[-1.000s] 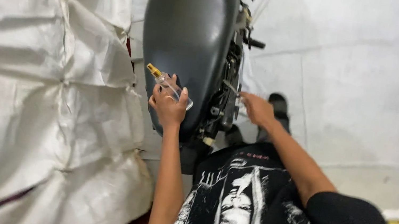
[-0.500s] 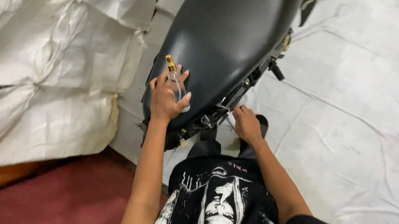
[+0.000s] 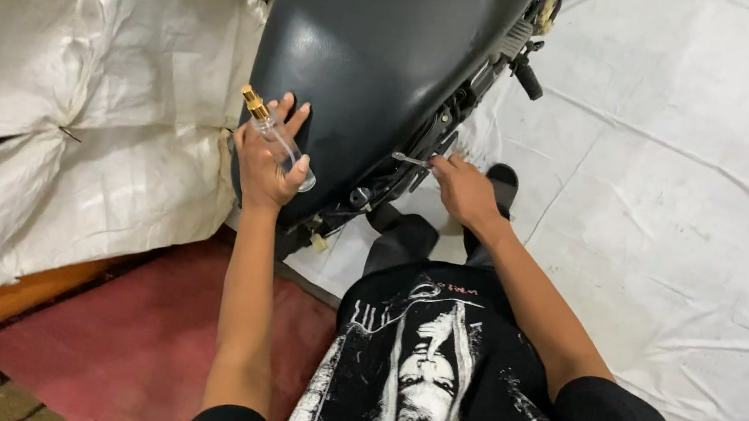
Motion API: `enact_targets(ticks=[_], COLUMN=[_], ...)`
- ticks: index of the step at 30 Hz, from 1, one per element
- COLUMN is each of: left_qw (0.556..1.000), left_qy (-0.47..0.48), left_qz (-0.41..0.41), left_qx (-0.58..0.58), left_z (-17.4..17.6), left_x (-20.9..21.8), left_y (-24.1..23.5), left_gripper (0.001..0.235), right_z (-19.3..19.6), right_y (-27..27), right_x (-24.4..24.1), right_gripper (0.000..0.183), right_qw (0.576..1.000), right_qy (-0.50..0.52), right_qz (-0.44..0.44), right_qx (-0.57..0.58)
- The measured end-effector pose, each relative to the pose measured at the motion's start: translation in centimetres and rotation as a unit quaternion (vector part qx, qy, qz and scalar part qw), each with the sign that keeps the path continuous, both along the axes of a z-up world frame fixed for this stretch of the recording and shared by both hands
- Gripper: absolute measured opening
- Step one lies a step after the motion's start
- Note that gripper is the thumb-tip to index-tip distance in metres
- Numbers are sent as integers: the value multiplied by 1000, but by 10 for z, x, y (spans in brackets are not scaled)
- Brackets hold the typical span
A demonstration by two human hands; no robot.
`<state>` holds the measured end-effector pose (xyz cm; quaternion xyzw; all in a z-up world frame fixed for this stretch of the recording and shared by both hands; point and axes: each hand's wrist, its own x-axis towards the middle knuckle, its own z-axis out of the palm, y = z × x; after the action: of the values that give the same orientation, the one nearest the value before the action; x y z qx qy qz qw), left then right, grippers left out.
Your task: The person uses a wrench to tighten bolts on the rear underside of a motorcycle seat while holding a small spray bottle in the other hand. The person repeatedly moves around the rear of the bike to access different fasteners.
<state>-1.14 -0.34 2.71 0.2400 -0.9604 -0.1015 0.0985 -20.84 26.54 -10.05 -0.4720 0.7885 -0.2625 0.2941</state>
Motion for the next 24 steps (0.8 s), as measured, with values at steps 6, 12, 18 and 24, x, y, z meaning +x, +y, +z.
enact_targets(ticks=[6,12,18,24], left_qw=[1000,998,1000,999], left_qy=[7,36,31,41], left_qz=[-1,13,0,0], left_qx=[-13,-40,-2,-2], left_z=[-4,5,6,-4], left_x=[0,-7,-5,1], left_y=[1,10,9,5], left_gripper=[77,70,73,71], right_z=[-5,-60,-32,-60], right_y=[7,8,10,12], right_x=[-5,-2,9,39], right_gripper=[17,14,13,27], right_qw=[997,999,999,978], right_qy=[-74,-42,-49,-181], right_qz=[-5,-20,-6,-86], right_qx=[8,22,18,53])
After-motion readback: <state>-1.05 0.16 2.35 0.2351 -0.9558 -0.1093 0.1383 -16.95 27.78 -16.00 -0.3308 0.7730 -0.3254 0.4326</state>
